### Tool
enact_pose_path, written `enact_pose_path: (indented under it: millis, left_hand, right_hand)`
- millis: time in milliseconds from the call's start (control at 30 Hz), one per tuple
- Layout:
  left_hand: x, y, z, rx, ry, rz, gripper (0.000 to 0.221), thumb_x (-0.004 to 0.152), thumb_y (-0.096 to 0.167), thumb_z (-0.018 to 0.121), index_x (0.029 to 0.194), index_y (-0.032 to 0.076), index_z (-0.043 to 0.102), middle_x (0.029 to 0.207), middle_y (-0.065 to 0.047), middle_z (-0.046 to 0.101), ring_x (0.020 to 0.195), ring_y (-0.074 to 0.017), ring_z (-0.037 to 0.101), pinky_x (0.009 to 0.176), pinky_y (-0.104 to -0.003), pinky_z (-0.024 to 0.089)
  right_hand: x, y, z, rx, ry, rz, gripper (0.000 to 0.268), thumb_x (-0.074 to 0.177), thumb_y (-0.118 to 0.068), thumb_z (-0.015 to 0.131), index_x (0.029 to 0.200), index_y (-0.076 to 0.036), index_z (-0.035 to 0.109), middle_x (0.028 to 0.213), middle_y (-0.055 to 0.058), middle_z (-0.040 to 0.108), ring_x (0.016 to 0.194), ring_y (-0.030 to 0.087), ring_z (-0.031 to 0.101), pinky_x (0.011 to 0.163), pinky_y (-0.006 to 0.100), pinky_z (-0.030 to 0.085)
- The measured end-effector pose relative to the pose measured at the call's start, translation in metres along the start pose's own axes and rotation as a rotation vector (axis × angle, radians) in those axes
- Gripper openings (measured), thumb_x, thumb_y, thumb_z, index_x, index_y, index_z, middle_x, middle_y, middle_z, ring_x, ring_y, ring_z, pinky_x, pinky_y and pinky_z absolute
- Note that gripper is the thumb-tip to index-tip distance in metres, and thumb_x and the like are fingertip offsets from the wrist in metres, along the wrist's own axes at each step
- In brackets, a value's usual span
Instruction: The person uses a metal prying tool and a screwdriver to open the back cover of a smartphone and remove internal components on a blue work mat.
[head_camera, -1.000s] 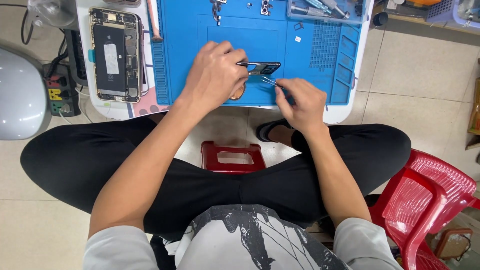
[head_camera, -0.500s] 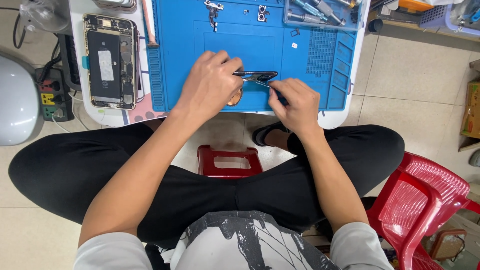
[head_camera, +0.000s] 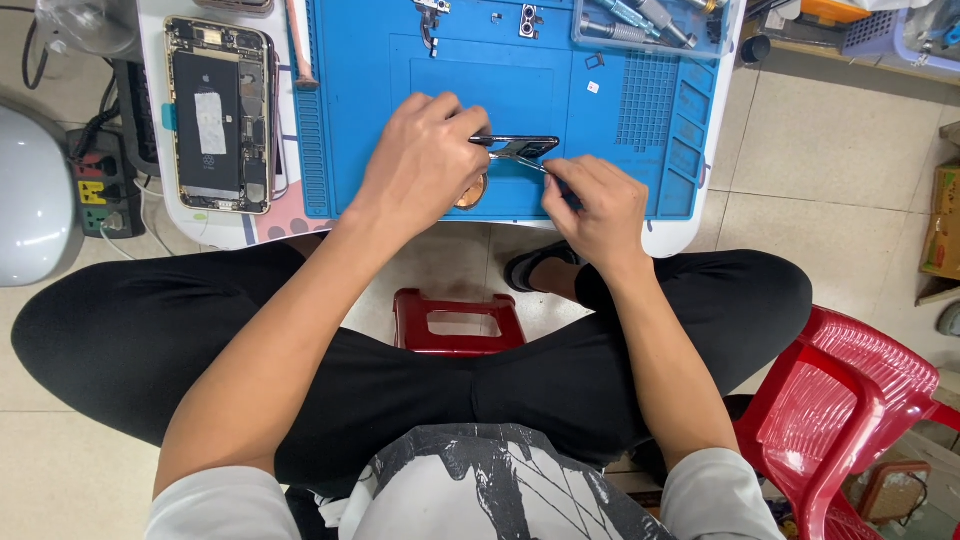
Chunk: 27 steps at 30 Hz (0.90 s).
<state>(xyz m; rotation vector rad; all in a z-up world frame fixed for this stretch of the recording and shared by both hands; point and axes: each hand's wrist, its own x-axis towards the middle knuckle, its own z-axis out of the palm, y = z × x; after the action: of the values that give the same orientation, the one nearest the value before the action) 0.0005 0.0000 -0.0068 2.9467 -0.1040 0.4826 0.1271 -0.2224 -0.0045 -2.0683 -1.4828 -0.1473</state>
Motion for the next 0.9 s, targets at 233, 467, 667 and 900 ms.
enact_pose_path:
  millis: [233,467,667,900]
  left_hand:
    - [0.005,-0.009,-0.001,0.005,-0.032,0.024,0.012,0.085,0.025,0.091,0.076,0.027,0.084,0.104,0.002,0.074,0.089,-0.0224,0.062,0.071,-0.038,0.05]
    - [0.003,-0.004,-0.003,-0.005,0.025,0.035,0.02,0.084,0.013,0.089,0.075,0.029,0.084,0.102,0.005,0.074,0.087,-0.0216,0.061,0.073,-0.038,0.048]
    - [0.001,0.0,-0.004,-0.01,0.094,0.028,0.022,0.086,0.009,0.086,0.076,0.029,0.083,0.101,0.004,0.075,0.087,-0.023,0.062,0.083,-0.039,0.049]
    - [0.0,0.0,-0.003,0.034,0.111,0.025,0.024,0.086,0.009,0.088,0.073,0.028,0.081,0.102,0.004,0.074,0.088,-0.023,0.062,0.08,-0.038,0.048]
  right_hand:
    - [-0.002,-0.01,-0.009,0.25,-0.016,0.201,0.012,0.098,0.003,0.07,0.107,0.0,0.078,0.084,0.009,0.07,0.065,0.017,0.061,0.06,0.028,0.049]
    - [-0.003,-0.02,-0.014,0.334,-0.178,0.596,0.019,0.101,-0.017,0.071,0.109,-0.005,0.083,0.087,0.004,0.08,0.068,0.009,0.063,0.059,0.026,0.046]
    - [0.0,-0.026,-0.007,0.407,-0.172,0.76,0.012,0.096,-0.017,0.075,0.092,-0.007,0.082,0.072,0.001,0.076,0.061,0.005,0.063,0.059,0.023,0.049]
    - [0.002,-0.03,-0.005,0.75,-0.093,0.943,0.02,0.101,-0.02,0.072,0.102,0.0,0.076,0.071,0.012,0.075,0.058,0.017,0.073,0.06,0.027,0.065]
